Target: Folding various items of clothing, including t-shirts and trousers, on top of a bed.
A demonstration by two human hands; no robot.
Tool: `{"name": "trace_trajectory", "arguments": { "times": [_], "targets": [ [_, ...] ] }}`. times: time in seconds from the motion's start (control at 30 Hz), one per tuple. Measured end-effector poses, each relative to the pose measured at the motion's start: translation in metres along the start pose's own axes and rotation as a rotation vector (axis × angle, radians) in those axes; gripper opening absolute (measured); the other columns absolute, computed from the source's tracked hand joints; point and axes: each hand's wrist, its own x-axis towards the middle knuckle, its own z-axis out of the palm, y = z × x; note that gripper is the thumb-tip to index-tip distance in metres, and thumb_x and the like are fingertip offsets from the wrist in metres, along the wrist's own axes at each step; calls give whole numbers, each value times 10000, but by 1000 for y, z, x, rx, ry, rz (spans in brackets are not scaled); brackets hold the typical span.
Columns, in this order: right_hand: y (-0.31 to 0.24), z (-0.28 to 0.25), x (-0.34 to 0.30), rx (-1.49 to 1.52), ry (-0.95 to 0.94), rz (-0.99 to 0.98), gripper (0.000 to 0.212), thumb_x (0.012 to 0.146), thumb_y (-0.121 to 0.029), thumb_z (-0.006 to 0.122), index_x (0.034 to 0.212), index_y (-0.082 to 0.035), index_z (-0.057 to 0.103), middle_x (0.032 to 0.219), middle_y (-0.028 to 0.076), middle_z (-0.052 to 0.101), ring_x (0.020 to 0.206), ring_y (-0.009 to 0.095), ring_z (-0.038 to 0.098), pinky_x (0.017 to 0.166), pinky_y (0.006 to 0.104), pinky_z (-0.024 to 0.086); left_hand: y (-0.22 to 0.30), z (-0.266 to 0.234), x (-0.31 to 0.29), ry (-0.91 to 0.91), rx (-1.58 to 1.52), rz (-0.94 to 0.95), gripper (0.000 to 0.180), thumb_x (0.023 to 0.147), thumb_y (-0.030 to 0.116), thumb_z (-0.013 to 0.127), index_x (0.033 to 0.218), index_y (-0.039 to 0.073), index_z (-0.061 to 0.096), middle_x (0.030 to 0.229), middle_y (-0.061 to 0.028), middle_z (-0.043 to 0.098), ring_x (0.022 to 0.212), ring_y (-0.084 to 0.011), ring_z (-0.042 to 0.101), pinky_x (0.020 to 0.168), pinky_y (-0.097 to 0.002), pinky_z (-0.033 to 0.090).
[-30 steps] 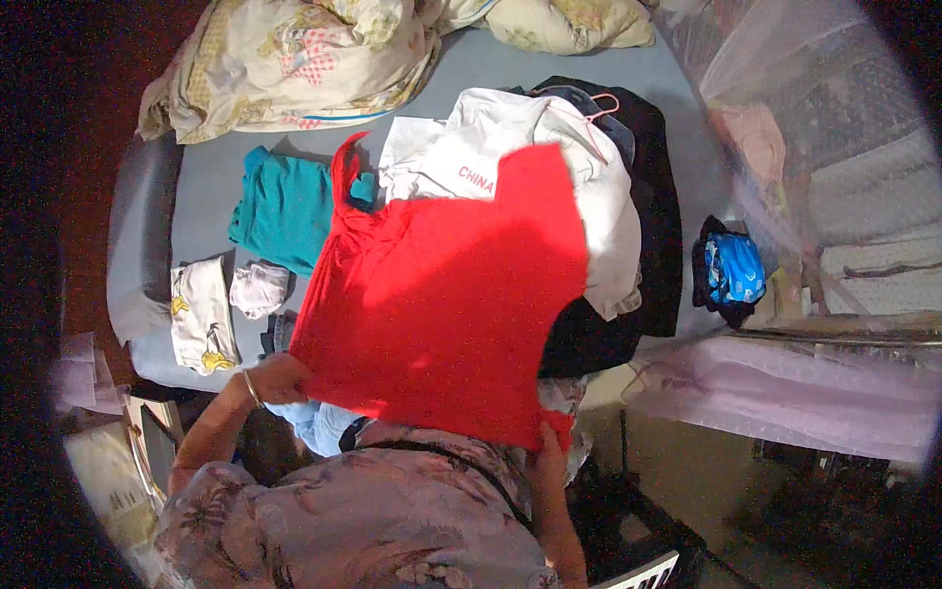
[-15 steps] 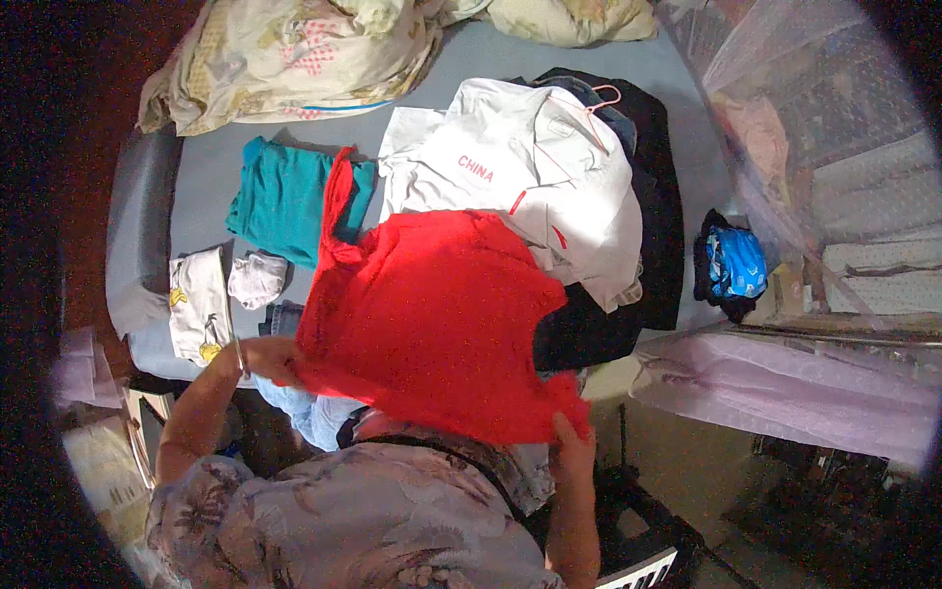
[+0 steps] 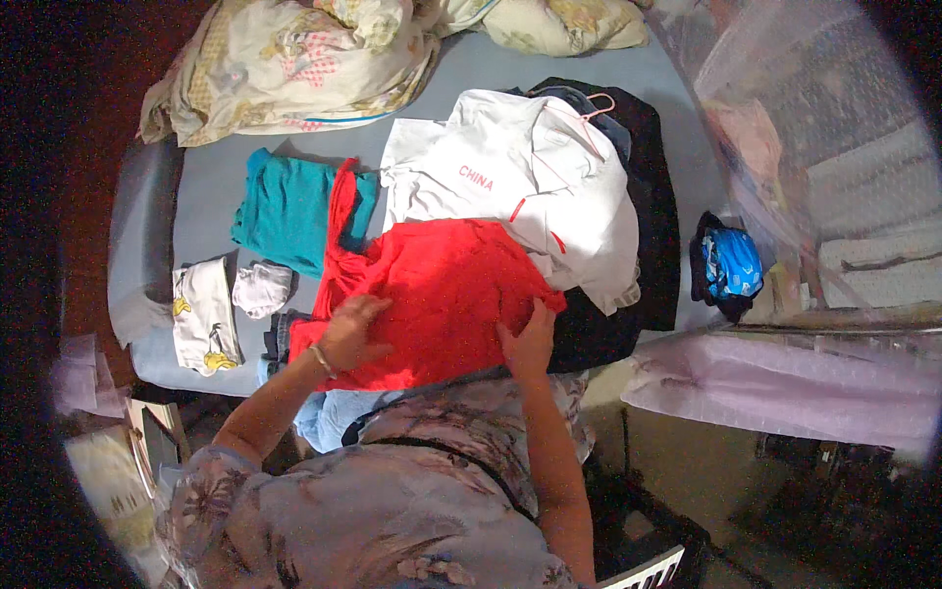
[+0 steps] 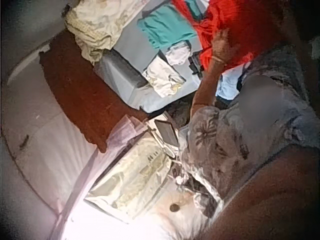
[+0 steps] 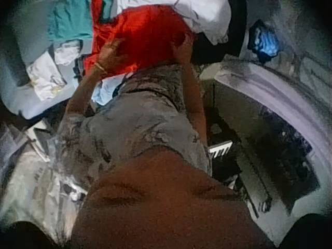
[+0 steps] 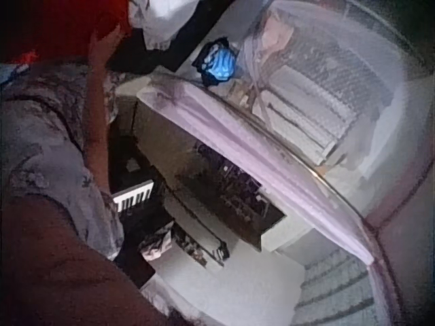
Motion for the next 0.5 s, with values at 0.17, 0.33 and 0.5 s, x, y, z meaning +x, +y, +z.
{"name": "trace_trajectory", "arguments": {
  "times": [0.17,0.33,0.5],
  "targets": [
    [28,-8,-27,-90,-192,119,414,615,-121,687,976,15,537,885,177,569,847,339,552,743,373,438,-6,20,12,-264,3,-157,273,679,198,642,911,71,575,898,-143,566,805,-325,564,714,-404,455],
    [48,-30,-65,-149,-634,188,278,602,-90,671,844,8,578,703,159,583,720,296,592,627,349,448,-26,-7,1,-648,-44,59,194,694,193,621,810,44,579,802,-147,577,756,-321,571,660,-397,457],
    [38,-37,-79,478,-323,351,445,620,-191,727,980,5,551,787,134,604,736,235,591,645,324,451,-6,-2,16,-538,-234,-84,236,685,182,628,883,64,578,844,-137,578,768,-284,577,669,-382,454]
  ]
}}
